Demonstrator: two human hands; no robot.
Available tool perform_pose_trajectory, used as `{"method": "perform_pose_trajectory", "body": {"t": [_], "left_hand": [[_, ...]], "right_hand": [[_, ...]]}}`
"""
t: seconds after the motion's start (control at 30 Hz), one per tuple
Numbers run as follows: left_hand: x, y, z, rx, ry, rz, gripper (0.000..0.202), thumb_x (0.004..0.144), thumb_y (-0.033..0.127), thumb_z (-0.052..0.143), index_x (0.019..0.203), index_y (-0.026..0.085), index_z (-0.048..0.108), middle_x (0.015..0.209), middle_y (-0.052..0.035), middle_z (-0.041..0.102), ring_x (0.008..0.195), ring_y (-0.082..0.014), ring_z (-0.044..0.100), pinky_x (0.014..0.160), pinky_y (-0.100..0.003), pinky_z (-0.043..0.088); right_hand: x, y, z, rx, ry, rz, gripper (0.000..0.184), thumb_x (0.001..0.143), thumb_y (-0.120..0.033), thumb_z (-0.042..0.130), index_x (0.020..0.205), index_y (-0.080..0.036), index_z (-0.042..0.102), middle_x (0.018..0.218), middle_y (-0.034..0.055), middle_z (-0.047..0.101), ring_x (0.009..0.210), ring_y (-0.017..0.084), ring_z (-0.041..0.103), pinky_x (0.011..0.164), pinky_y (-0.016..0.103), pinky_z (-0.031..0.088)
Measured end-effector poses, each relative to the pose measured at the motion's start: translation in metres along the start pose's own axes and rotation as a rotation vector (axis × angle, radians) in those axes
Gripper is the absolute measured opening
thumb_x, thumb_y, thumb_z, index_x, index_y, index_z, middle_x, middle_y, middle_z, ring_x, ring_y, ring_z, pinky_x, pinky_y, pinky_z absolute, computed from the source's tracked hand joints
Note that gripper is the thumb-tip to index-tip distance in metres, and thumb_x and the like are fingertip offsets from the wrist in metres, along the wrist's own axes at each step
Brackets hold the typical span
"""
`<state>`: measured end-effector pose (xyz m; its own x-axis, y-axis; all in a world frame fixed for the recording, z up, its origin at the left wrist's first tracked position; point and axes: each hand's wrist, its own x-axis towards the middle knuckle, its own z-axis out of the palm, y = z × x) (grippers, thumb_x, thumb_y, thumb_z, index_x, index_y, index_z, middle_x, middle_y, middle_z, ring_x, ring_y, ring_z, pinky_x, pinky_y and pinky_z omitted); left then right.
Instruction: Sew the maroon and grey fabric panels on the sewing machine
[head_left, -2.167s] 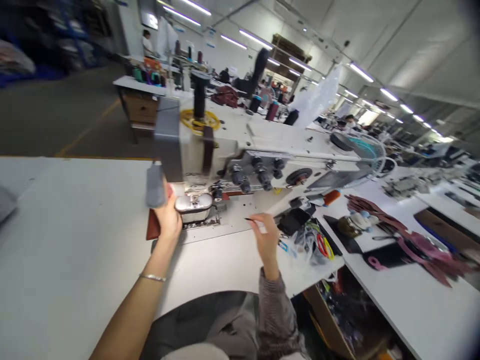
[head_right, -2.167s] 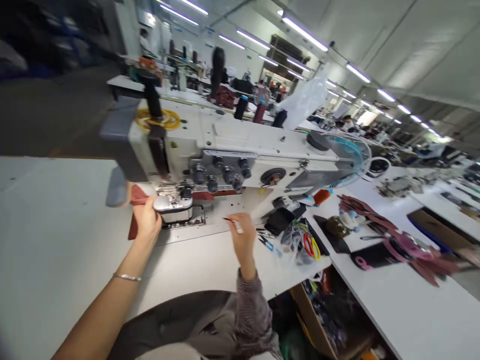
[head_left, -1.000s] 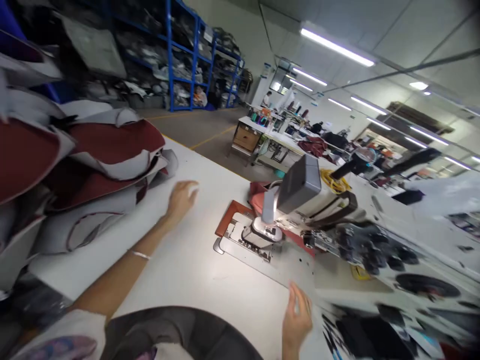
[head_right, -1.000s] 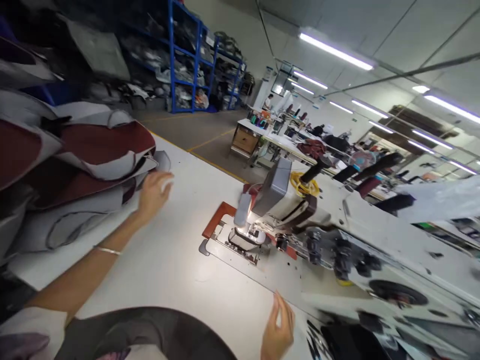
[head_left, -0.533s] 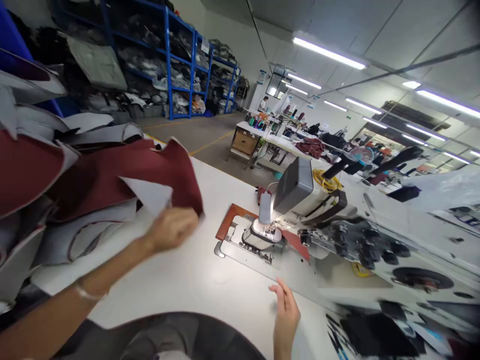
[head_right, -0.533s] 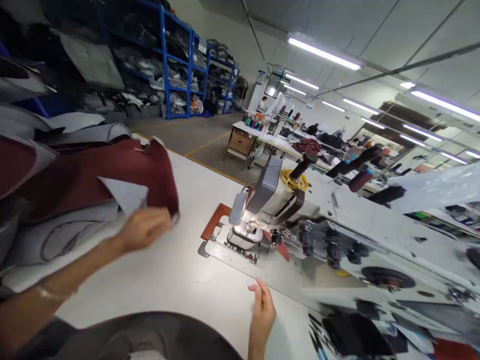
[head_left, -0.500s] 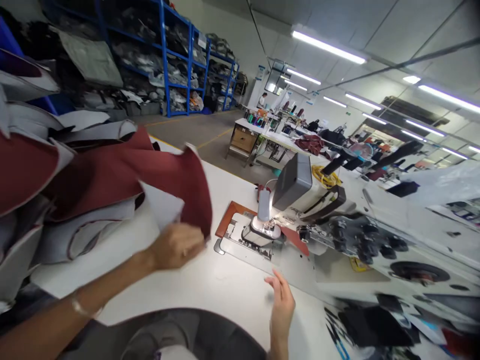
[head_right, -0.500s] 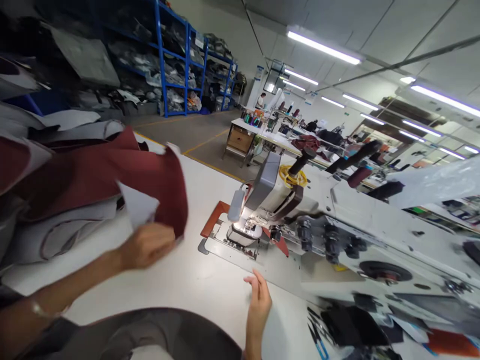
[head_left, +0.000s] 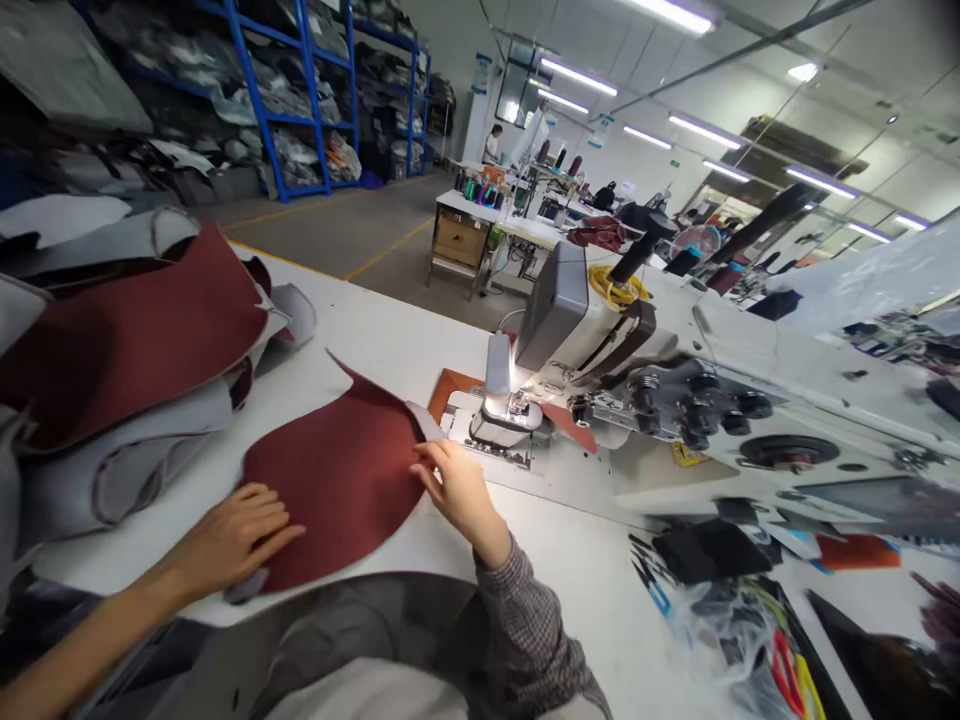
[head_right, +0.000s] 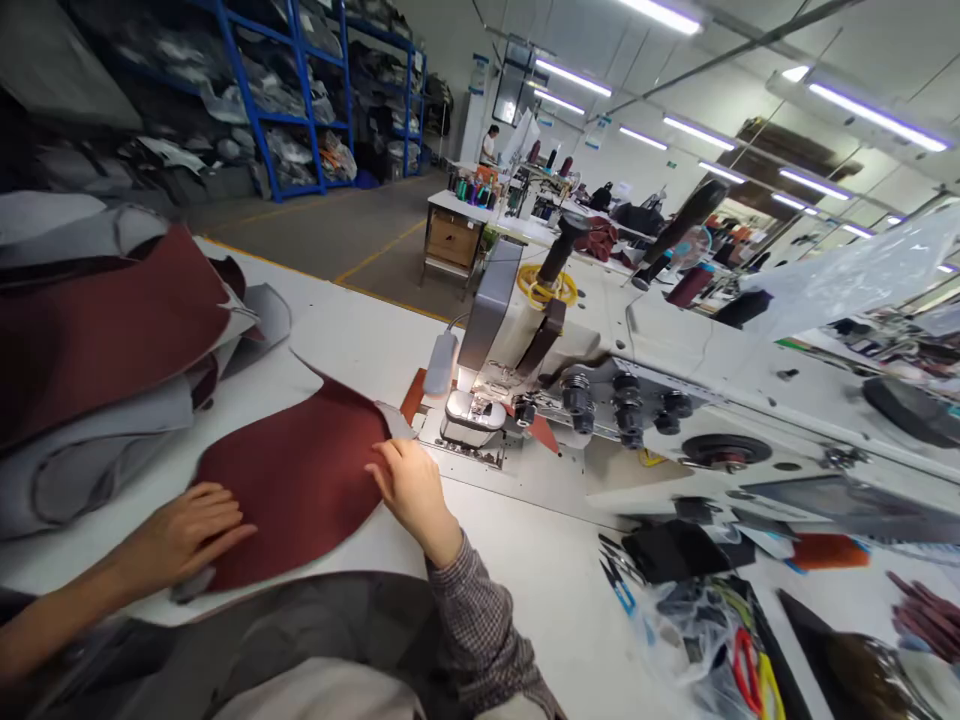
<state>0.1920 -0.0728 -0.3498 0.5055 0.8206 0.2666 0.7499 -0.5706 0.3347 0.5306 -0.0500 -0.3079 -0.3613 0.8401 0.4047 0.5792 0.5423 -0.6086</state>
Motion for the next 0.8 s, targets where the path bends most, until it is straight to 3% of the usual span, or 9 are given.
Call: {"method": "perform_pose_trajectory", "body": {"t": [0.07,0.17,0.3,0.37,0.47,0.5,0.57,0.67,0.8], "left_hand": [[-0.013,-0.005,-0.002,0.054,-0.159,-0.059,0.018,0.084,0.043,0.062,0.08,0.03,0.074,0.082,-0.0016,0.071,0.081,-0.021,0.065,0.094,-0.04,0.044],[-0.034,-0.005,0.008,0.094,-0.306,-0.182,0.033,0.079,0.053,0.065,0.104,0.034,0.074,0.113,-0.006,0.071,0.104,-0.0294,0.066,0.103,-0.05,0.041],[-0.03,0.038,0.031,0.178,-0.488,-0.342,0.071,0.073,0.069,0.061,0.114,0.012,0.072,0.12,-0.027,0.064,0.111,-0.0443,0.061,0.095,-0.058,0.044],[-0.004,0.076,0.034,0.032,-0.645,-0.211,0.074,0.076,0.07,0.057,0.122,0.013,0.068,0.115,-0.0254,0.067,0.107,-0.0422,0.064,0.089,-0.053,0.049],[0.06,0.121,0.031,-0.47,-0.804,0.252,0.039,0.093,0.052,0.044,0.118,0.032,0.068,0.107,-0.0052,0.073,0.09,-0.0223,0.07,0.078,-0.031,0.053],[0.083,0.13,0.03,-0.531,-0.722,0.301,0.035,0.095,0.046,0.042,0.109,0.032,0.07,0.1,-0.0029,0.073,0.084,-0.0192,0.069,0.075,-0.028,0.052],[0.123,0.134,0.03,-0.433,-0.346,0.229,0.027,0.095,0.037,0.045,0.096,0.025,0.069,0.092,-0.004,0.071,0.081,-0.0194,0.066,0.074,-0.029,0.051],[0.158,0.125,0.045,-0.173,0.151,0.131,0.016,0.087,0.027,0.056,0.101,0.02,0.062,0.1,-0.0086,0.066,0.096,-0.0251,0.061,0.084,-0.037,0.051],[0.165,0.123,0.084,-0.238,0.198,0.269,0.028,0.088,0.011,0.044,0.109,0.02,0.06,0.105,-0.0078,0.067,0.101,-0.0212,0.063,0.088,-0.035,0.052]], "right_hand": [[-0.004,0.006,0.02,-0.076,-0.003,0.109,0.015,0.093,-0.03,0.06,0.105,-0.021,0.064,0.094,0.0061,0.068,0.086,0.021,0.065,0.075,0.031,0.051],[-0.029,0.021,0.049,-0.041,0.049,0.34,0.025,0.091,-0.042,0.063,0.104,-0.02,0.063,0.077,0.0029,0.067,0.068,0.021,0.065,0.063,0.03,0.051],[-0.036,0.044,0.08,0.036,0.17,0.424,0.069,0.083,-0.042,0.072,0.138,-0.012,0.043,0.107,0.015,0.069,0.082,0.027,0.069,0.071,0.036,0.056],[-0.019,0.054,0.083,0.051,0.208,0.435,0.066,0.085,-0.024,0.068,0.142,-0.01,0.038,0.119,0.0184,0.065,0.097,0.028,0.068,0.082,0.037,0.055],[0.006,0.064,0.061,0.061,0.181,0.382,0.051,0.087,-0.007,0.053,0.137,-0.014,0.046,0.115,0.0122,0.069,0.095,0.022,0.068,0.086,0.034,0.054],[0.009,0.065,0.049,0.07,0.148,0.32,0.05,0.087,-0.005,0.05,0.136,-0.018,0.049,0.113,0.0092,0.07,0.093,0.021,0.069,0.085,0.032,0.054],[0.004,0.063,0.021,0.077,0.079,0.198,0.049,0.087,-0.004,0.049,0.131,-0.024,0.053,0.111,0.0043,0.071,0.093,0.018,0.069,0.085,0.03,0.053],[-0.02,0.057,-0.011,0.069,0.033,0.183,0.044,0.084,-0.003,0.049,0.118,-0.027,0.062,0.108,-0.0001,0.072,0.096,0.019,0.069,0.086,0.029,0.053],[-0.049,0.048,-0.029,0.137,0.077,0.282,0.04,0.084,-0.004,0.044,0.11,-0.026,0.066,0.105,-0.0012,0.072,0.099,0.019,0.067,0.089,0.031,0.052]]}}
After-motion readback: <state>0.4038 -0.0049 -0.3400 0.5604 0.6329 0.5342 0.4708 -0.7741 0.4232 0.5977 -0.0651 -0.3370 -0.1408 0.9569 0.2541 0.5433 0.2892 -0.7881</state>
